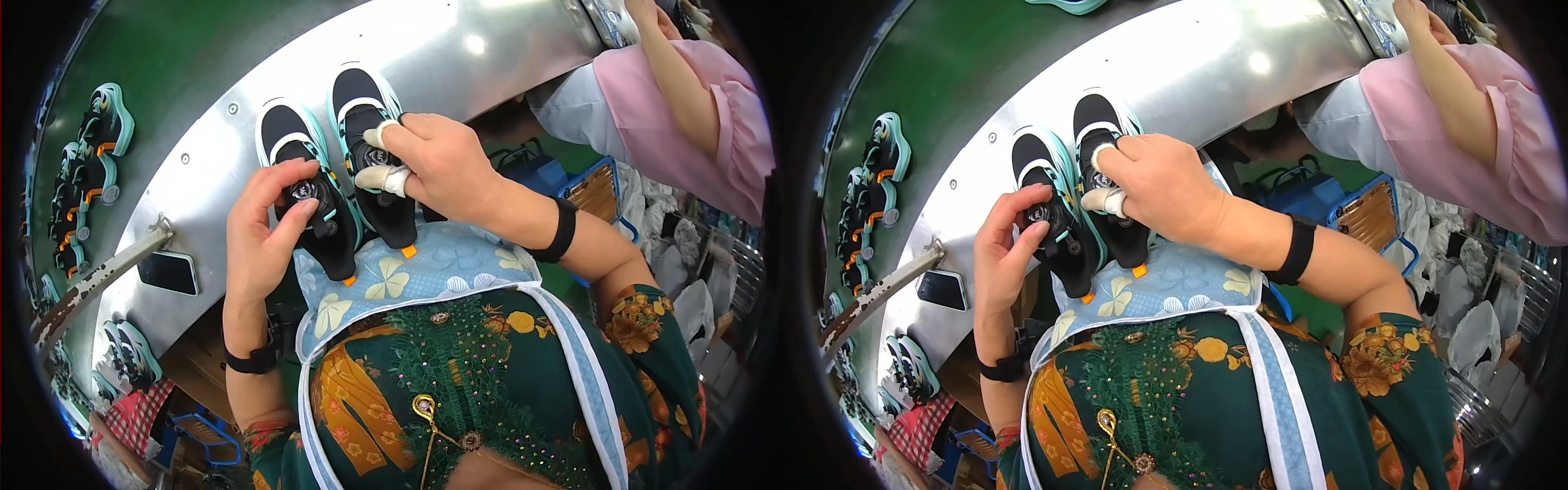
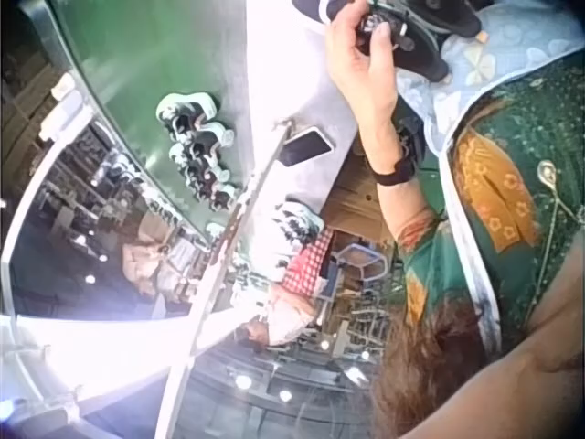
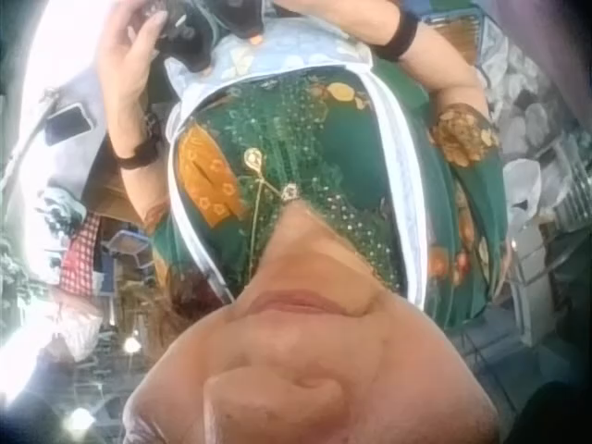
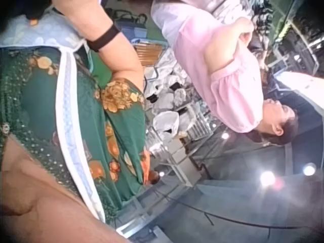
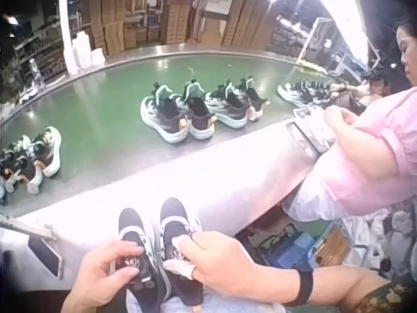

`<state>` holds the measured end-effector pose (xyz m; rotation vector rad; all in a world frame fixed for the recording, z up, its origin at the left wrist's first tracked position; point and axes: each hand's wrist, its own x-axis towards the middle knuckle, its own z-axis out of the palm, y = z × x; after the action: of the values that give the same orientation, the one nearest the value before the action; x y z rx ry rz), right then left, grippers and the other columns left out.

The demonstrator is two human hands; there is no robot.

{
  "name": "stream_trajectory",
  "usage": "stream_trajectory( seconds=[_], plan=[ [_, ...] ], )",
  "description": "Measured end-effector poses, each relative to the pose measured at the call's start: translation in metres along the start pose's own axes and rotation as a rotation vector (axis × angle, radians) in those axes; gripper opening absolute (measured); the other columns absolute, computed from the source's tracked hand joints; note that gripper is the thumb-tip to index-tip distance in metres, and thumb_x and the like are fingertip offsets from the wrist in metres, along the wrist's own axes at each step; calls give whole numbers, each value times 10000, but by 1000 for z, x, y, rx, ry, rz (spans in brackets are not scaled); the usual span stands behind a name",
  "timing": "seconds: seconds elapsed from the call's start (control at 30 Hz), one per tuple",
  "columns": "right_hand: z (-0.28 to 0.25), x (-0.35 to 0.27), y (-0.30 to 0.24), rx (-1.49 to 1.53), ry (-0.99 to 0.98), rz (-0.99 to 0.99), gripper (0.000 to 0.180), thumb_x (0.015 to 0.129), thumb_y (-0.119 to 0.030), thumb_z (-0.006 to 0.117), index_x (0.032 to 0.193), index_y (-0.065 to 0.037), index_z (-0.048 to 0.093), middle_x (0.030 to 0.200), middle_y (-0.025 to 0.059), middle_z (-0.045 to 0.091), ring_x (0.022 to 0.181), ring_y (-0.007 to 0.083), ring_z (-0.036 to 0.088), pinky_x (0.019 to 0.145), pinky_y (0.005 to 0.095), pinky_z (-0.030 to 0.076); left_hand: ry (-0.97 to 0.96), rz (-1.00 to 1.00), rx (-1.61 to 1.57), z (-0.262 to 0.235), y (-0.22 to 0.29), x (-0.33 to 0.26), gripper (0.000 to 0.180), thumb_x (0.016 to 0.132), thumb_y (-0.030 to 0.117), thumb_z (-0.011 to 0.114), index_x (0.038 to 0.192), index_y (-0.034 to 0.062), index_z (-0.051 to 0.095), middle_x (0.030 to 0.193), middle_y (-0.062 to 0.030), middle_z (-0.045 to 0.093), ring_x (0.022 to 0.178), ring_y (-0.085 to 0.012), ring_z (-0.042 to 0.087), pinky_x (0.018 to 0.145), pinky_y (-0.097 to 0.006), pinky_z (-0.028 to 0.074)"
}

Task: Cleaning and inspecting shoes on a production line in a factory.

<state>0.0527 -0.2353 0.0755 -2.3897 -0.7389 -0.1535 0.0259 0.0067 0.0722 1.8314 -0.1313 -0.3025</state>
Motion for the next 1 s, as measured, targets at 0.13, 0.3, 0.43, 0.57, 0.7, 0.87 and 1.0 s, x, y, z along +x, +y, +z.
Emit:
stream_trajectory(
  seconds=[0.13,0.3,0.43,0.57,0.7,0.87,1.0],
  plan=[
    [-19,9,3,-69,-118,21,321,733,-336,754,839,-79,594,733,95,569,673,321,582,596,418,463,54,35,107,6,7,0,337,768,79,704,1099,39,655,985,-62,604,910,-164,555,774,-256,417],
    [-12,3,2,22,-69,-57,246,760,-262,729,880,-87,606,743,67,578,736,276,590,726,370,414,104,74,189,10,9,-1,329,768,66,690,1093,30,653,928,-61,599,901,-171,569,814,-266,431],
    [-12,-5,7,-61,-25,-7,332,738,-249,770,1023,-113,668,730,46,544,732,250,558,694,352,403,1,74,182,5,13,4,329,779,47,665,1106,24,648,945,-67,612,916,-175,573,836,-267,431],
    [-33,16,12,203,-333,-43,254,756,-252,743,945,-111,649,715,61,564,768,292,589,701,364,416,13,80,67,8,7,-1,319,812,24,623,1130,12,631,1043,-60,637,904,-161,581,829,-263,440],
    [-16,-2,16,75,-89,-28,309,760,-221,753,1016,-77,656,736,86,557,793,299,577,739,392,437,246,6,32,28,32,-12,246,915,58,549,1143,2,622,1135,-77,643,732,-116,596,651,-222,462],
    [-24,18,43,453,-239,56,291,838,-184,715,1099,-65,667,839,86,632,734,187,594,658,313,469,-172,-617,-720,61,53,-15,352,1011,169,424,1281,-45,499,1097,-173,645,548,-128,569,521,-238,485],
    [-41,34,34,752,-439,399,319,841,-197,716,1146,-118,664,836,59,578,742,163,562,685,305,467,-72,-733,-918,78,50,-18,308,1011,166,420,1208,-60,489,1154,-201,565,847,-280,680,555,-309,533]
  ],
)
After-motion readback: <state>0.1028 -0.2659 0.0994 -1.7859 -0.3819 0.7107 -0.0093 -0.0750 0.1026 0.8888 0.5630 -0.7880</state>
